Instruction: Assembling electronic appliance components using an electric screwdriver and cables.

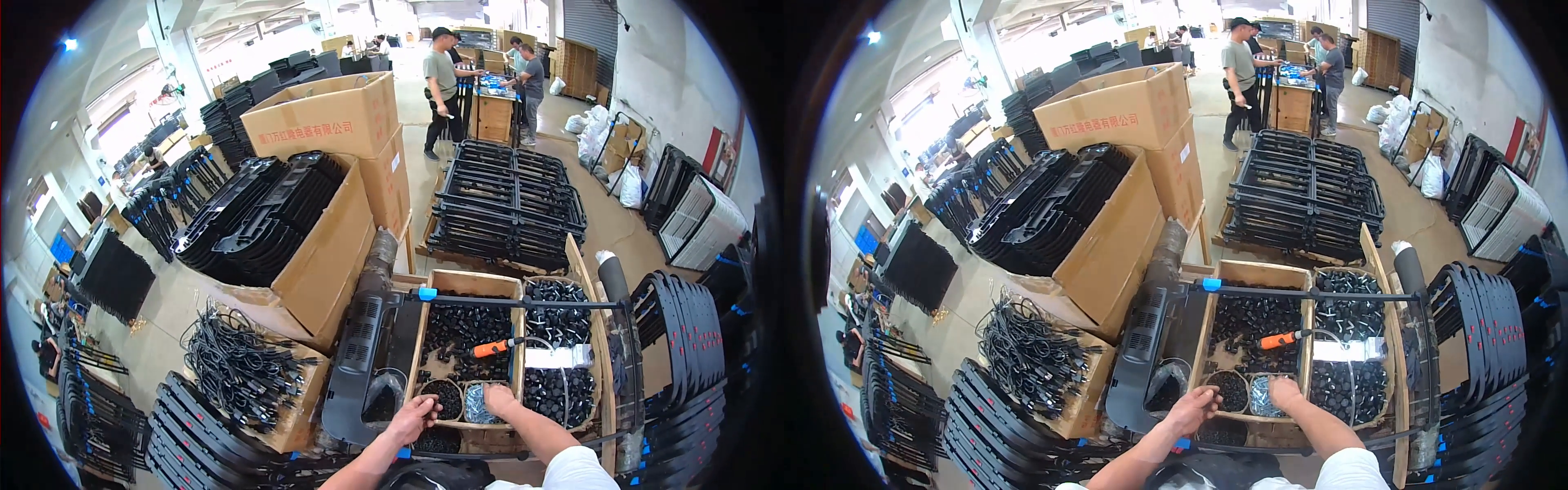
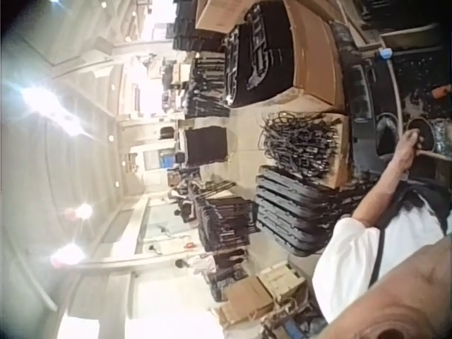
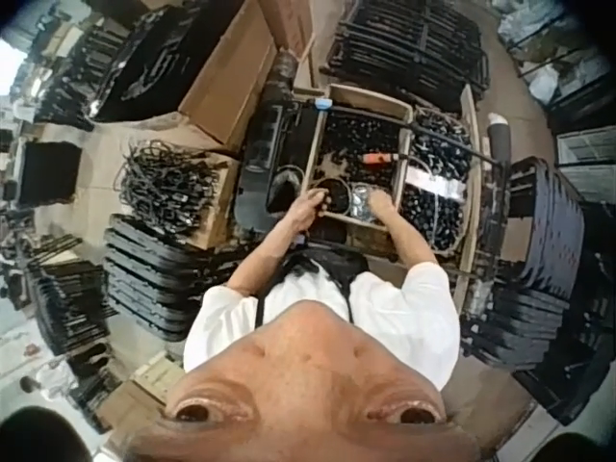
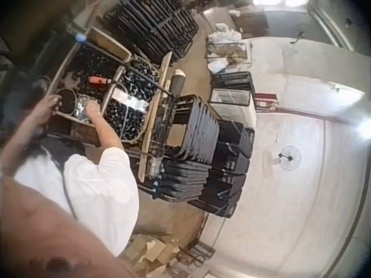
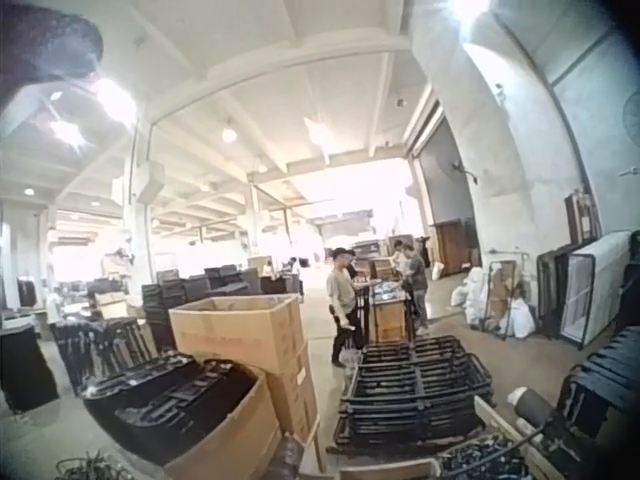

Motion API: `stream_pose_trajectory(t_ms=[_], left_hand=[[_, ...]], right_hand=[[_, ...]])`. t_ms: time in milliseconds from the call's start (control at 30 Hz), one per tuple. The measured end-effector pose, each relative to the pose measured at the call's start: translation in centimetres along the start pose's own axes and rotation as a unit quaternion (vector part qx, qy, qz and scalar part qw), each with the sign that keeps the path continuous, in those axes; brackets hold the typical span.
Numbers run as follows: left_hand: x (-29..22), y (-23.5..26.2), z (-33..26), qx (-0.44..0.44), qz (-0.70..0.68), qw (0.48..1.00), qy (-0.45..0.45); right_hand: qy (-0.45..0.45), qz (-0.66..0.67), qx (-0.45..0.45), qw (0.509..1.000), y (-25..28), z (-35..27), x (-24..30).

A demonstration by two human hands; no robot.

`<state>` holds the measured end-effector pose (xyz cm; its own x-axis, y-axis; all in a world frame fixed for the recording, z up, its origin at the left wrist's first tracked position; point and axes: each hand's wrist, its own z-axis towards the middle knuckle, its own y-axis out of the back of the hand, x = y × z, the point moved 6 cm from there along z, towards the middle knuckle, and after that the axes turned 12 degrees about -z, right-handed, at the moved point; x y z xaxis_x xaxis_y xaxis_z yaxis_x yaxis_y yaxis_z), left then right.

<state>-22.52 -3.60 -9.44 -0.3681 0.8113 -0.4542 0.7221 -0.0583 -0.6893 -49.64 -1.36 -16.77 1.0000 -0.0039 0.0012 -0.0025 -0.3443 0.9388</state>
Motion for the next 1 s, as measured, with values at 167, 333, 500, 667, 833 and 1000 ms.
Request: stream_pose_trajectory(t_ms=[167, 333, 500, 667, 833, 1000], left_hand=[[-1.6, -0.7, -1.2, 0.01, 0.041, 0.999, -0.016], [-3.3, -1.0, -0.5, 0.014, 0.089, 0.996, -0.024], [-2.3, -0.7, 0.4, 0.023, 0.083, 0.996, 0.01], [-1.2, -2.0, 0.7, 0.051, 0.068, 0.995, 0.044], [-1.4, -2.3, 0.3, 0.064, 0.158, 0.985, 0.005], [-2.5, -1.4, -0.3, 0.056, 0.167, 0.984, 0.006]], right_hand=[[0.013, 0.007, -0.039, 0.999, -2.5, 0.3, -2.5], [-0.041, 0.089, -0.079, 0.992, 2.7, 1.0, -2.3], [-0.113, 0.546, 0.052, 0.829, 5.8, -1.6, -1.1], [-0.065, 0.573, 0.023, 0.817, 8.0, -4.2, 2.3], [0.029, 0.359, -0.017, 0.933, 16.0, -4.5, 6.9], [0.109, 0.298, -0.04, 0.948, 17.6, -3.3, 8.8]])
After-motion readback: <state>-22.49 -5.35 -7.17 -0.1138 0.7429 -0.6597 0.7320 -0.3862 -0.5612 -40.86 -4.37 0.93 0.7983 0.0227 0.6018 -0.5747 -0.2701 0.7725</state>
